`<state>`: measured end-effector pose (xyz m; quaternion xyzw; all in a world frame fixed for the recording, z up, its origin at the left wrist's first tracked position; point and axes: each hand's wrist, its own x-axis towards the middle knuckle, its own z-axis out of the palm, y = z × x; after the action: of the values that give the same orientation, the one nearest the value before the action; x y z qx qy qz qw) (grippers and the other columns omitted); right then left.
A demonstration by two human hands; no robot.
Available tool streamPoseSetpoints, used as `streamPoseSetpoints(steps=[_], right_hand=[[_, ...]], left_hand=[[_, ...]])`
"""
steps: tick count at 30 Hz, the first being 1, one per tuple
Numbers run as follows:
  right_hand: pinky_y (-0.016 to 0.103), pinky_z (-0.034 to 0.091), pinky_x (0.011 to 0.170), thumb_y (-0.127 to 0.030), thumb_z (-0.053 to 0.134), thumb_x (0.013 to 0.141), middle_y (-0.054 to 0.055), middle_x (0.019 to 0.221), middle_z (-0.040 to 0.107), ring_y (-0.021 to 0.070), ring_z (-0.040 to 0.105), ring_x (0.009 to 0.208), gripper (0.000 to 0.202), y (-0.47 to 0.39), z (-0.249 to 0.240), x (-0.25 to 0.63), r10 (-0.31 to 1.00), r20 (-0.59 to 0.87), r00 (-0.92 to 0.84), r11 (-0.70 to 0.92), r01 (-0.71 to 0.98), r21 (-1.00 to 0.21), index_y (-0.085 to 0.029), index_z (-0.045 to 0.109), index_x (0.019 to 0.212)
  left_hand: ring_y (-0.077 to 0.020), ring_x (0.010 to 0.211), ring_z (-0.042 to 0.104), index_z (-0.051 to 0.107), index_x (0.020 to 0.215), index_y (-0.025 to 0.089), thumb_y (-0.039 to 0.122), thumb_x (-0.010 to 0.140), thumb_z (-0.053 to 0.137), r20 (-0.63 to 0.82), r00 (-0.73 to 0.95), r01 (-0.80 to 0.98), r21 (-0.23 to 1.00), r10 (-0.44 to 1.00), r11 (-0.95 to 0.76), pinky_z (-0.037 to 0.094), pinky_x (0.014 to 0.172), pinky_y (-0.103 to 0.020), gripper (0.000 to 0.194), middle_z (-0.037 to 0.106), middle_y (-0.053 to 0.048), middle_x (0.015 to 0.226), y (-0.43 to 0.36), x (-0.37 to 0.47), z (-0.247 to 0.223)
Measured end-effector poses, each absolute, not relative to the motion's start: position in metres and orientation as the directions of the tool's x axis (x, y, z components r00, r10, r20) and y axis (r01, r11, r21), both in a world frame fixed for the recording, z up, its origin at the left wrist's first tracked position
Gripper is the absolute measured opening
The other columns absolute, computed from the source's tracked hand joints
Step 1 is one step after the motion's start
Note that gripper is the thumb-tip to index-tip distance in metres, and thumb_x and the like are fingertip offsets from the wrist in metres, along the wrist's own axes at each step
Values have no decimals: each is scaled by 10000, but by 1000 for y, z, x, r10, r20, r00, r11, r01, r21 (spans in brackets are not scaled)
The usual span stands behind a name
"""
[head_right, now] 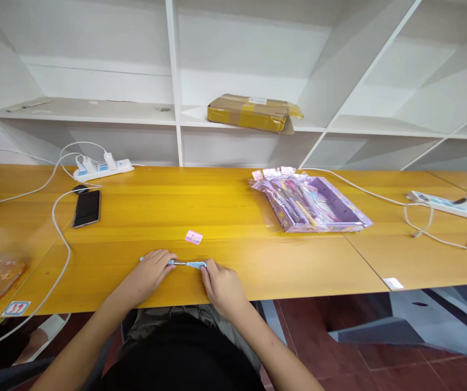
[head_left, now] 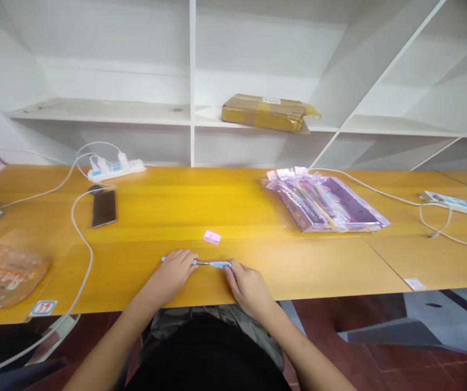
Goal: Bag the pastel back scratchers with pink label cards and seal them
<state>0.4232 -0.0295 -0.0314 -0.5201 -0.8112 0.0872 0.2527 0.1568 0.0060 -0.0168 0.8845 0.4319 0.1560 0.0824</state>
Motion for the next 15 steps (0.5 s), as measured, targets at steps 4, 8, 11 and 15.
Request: streamPoseSetpoints(steps=[4, 8, 11, 15], right_hand=[[284, 340, 607, -333, 343, 1177, 21, 763, 682, 179, 628, 613, 325, -29, -31, 424, 893, 321, -315, 433, 796, -423, -229, 522, 927], [290, 330, 606, -348, 324, 1185, 25, 763, 678, 173, 625, 609, 365, -27, -32, 426, 894, 315, -319, 433, 794, -426, -223, 537, 915], [298, 314, 600, -368, 287, 1192, 30, 766, 686, 170, 617, 593, 407, -24, -32, 429, 887, 304, -347, 445, 817, -367, -217, 554, 924], [308, 306, 603, -401, 254, 1198, 33, 777, 709, 177, 630, 599, 450, -20, -28, 430, 895, 266, -359, 433, 845, -314, -218, 579, 946]], left_hand=[[-252, 1000, 633, 675, 1136, 197, 296, 1140, 475, 163, 572, 757, 274, 804, -594, 490, 909, -399, 223, 688, -69, 1080, 6, 157, -20], [-239, 988, 622, 669, 1130, 203, 278, 1141, 474, 169, 580, 755, 255, 797, -603, 477, 895, -375, 209, 677, -63, 1073, 7, 154, -22], [-238, 972, 621, 663, 1125, 203, 246, 1139, 468, 176, 591, 762, 199, 787, -616, 472, 875, -371, 200, 680, -63, 1054, 8, 154, -21], [-237, 937, 628, 653, 1036, 199, 216, 1129, 461, 159, 581, 783, 156, 798, -602, 485, 844, -374, 214, 691, -61, 1009, 9, 160, -20]])
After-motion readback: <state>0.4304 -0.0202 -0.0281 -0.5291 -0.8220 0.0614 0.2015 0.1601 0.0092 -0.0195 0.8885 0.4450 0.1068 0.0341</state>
